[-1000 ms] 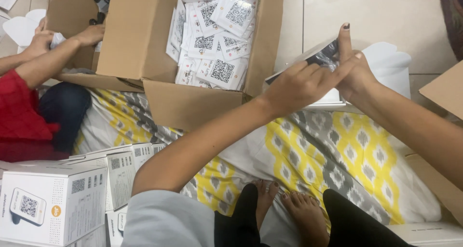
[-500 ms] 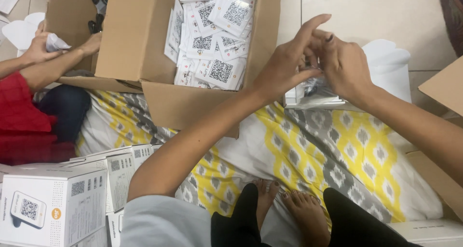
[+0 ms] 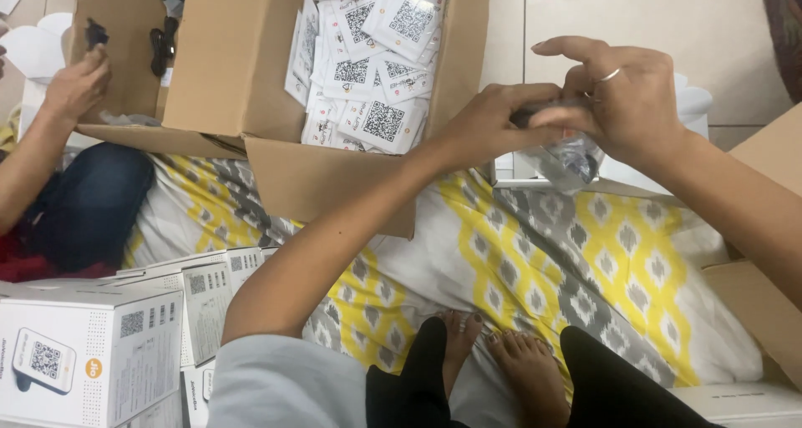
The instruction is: The person packs electronic devices into retail boxes.
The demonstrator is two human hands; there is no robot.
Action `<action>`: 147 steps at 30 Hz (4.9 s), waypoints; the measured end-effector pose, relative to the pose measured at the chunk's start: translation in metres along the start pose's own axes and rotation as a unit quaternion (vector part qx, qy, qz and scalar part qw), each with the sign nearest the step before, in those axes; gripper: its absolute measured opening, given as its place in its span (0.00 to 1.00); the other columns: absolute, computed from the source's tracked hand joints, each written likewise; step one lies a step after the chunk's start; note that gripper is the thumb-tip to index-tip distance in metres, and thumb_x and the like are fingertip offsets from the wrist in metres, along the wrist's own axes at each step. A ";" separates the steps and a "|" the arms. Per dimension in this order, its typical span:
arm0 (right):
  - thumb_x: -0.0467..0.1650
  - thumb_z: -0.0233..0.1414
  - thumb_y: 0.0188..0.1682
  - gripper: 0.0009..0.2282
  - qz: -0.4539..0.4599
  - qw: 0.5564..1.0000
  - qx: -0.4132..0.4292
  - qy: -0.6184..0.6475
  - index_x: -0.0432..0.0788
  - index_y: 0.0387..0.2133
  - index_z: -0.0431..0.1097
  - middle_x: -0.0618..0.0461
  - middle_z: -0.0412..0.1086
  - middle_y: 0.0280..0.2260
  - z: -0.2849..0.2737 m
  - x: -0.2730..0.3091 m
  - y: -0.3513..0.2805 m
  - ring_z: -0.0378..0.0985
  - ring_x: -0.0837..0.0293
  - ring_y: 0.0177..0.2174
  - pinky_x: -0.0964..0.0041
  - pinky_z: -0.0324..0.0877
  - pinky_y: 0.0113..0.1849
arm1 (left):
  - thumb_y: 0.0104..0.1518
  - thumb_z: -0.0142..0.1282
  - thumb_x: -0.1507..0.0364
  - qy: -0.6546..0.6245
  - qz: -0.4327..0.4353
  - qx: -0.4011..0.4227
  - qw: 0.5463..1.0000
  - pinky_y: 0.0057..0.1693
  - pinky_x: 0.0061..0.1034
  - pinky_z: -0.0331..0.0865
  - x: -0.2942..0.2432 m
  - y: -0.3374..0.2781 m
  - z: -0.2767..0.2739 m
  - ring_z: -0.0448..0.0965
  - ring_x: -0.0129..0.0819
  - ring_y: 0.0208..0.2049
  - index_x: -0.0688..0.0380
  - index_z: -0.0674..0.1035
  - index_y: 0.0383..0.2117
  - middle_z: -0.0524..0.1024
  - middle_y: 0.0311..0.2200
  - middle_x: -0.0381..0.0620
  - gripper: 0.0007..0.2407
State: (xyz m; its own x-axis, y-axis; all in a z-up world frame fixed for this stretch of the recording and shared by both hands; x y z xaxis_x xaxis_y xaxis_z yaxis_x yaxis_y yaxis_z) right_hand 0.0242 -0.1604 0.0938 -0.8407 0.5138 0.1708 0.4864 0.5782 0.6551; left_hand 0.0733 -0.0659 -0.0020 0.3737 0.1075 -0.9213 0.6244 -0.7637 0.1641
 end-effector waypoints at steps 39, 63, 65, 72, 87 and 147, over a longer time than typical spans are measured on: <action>0.37 0.55 0.53 0.16 0.621 0.724 0.176 0.243 0.34 0.44 0.74 0.42 0.79 0.33 0.017 -0.113 -0.117 0.81 0.57 0.30 0.63 0.76 0.32 | 0.54 0.71 0.53 0.107 -0.021 -0.091 0.990 0.73 0.45 0.58 0.014 -0.001 -0.012 0.59 0.51 0.72 0.44 0.58 0.71 0.61 0.70 0.55 0.40; 0.36 0.67 0.45 0.15 0.365 0.896 0.239 0.079 0.36 0.37 0.80 0.41 0.78 0.29 0.046 -0.096 -0.045 0.81 0.51 0.26 0.57 0.75 0.34 | 0.43 0.74 0.56 0.116 -0.175 -0.092 0.973 0.39 0.30 0.73 0.023 0.004 -0.007 0.85 0.38 0.28 0.60 0.61 0.65 0.84 0.24 0.49 0.43; 0.35 0.68 0.41 0.17 0.350 0.888 0.289 0.075 0.35 0.39 0.79 0.42 0.80 0.32 0.058 -0.105 -0.053 0.84 0.50 0.30 0.58 0.76 0.36 | 0.53 0.67 0.57 0.109 0.051 -0.121 0.985 0.45 0.34 0.76 -0.001 0.002 0.003 0.85 0.44 0.39 0.57 0.67 0.65 0.83 0.38 0.50 0.34; 0.34 0.70 0.38 0.46 0.422 0.864 0.249 0.118 0.32 0.69 0.49 0.34 0.76 0.41 0.058 -0.110 -0.063 0.83 0.46 0.40 0.59 0.75 0.42 | 0.57 0.65 0.57 0.200 -0.042 -0.107 0.973 0.47 0.38 0.74 0.023 0.006 0.007 0.84 0.43 0.43 0.57 0.77 0.49 0.83 0.38 0.47 0.21; 0.39 0.49 0.61 0.21 0.663 0.704 0.080 0.239 0.29 0.53 0.69 0.42 0.76 0.43 0.042 -0.140 -0.171 0.81 0.54 0.43 0.64 0.74 0.52 | 0.50 0.66 0.57 0.019 -0.150 -0.277 0.949 0.51 0.36 0.79 0.104 -0.029 -0.015 0.76 0.49 0.53 0.64 0.65 0.63 0.65 0.61 0.57 0.36; 0.54 0.52 0.42 0.47 0.224 0.889 0.378 -0.132 0.46 0.72 0.41 0.17 0.33 0.67 0.160 -0.079 -0.219 0.38 0.18 0.66 0.33 0.50 0.63 | 0.50 0.50 0.37 0.460 -0.106 -0.053 0.880 0.79 0.45 0.29 0.207 -0.015 0.088 0.31 0.49 0.76 0.79 0.36 0.67 0.33 0.72 0.69 0.57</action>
State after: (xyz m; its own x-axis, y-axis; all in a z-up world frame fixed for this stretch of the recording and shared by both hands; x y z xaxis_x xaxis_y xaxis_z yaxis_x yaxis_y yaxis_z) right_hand 0.0217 -0.2265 -0.1810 -0.4857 0.8729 0.0466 0.8630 0.4873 -0.1333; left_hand 0.0808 -0.0882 -0.2260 0.6082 0.7474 -0.2673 0.7890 -0.6062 0.0999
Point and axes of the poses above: each hand's wrist, its own y-axis towards the middle knuckle, its own z-axis out of the palm, x = y × z, the point moved 9 cm from there along y, towards the middle knuckle
